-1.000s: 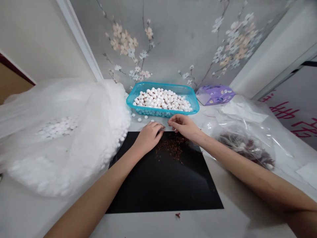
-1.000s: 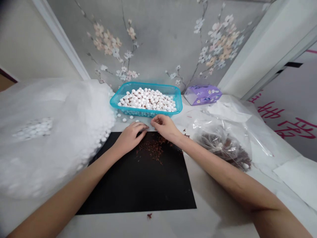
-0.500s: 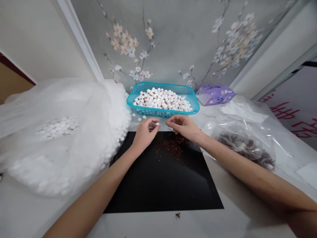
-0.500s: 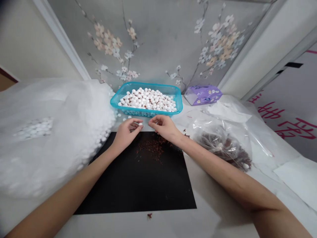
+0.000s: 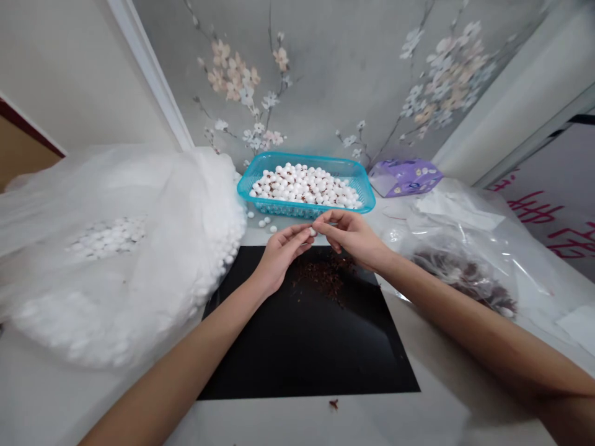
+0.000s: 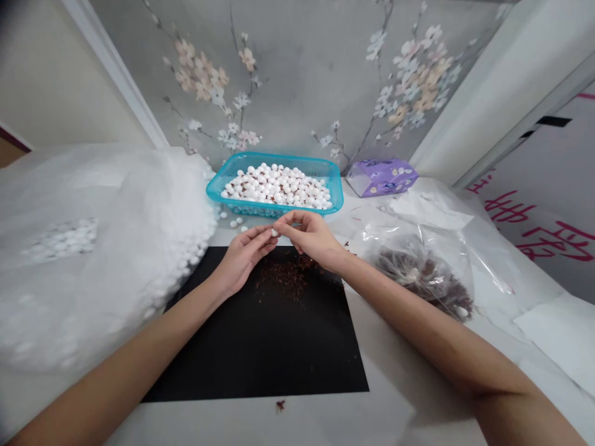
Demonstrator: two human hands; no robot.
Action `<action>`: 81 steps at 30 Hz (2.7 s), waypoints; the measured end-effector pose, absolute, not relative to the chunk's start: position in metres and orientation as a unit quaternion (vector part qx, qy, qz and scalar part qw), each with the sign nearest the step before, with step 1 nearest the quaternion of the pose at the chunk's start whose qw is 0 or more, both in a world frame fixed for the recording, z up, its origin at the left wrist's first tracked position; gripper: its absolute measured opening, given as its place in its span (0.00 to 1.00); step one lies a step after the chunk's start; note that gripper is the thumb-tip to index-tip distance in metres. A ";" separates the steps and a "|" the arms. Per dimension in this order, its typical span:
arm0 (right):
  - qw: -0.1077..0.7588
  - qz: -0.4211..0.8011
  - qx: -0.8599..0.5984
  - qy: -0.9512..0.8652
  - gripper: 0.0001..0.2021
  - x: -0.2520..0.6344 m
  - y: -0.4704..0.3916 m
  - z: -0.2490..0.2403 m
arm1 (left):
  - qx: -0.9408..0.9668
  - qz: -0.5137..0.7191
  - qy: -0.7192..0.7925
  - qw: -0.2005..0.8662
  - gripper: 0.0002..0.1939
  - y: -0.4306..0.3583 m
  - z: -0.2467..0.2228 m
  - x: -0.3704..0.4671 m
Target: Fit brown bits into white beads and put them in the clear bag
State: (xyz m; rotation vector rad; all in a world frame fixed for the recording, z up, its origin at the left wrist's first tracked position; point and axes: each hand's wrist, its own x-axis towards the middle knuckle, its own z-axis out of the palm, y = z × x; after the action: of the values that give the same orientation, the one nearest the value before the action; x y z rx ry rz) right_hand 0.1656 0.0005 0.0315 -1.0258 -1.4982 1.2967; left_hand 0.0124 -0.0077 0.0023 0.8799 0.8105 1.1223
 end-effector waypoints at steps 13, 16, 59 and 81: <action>0.429 0.510 -0.412 -0.621 0.13 0.167 0.002 0.026 | 0.356 0.524 0.367 0.681 0.07 -0.007 0.004 0.014; 0.426 0.507 -0.420 -0.621 0.13 0.167 0.001 0.027 | 0.353 0.526 0.367 0.681 0.07 -0.008 0.004 0.014; 0.446 0.654 -0.389 -0.472 0.13 0.160 -0.002 0.014 | 0.407 0.518 0.373 0.653 0.06 -0.010 -0.001 0.011; 0.448 0.233 -0.409 -0.760 0.06 0.159 -0.009 0.011 | 0.352 0.542 0.384 0.659 0.07 -0.013 0.001 0.009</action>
State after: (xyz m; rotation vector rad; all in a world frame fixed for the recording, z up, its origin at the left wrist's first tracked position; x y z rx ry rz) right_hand 0.1587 -0.0090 0.0106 -1.0124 -1.8802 0.5758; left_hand 0.0087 -0.0125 0.0005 0.7969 0.8700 1.2262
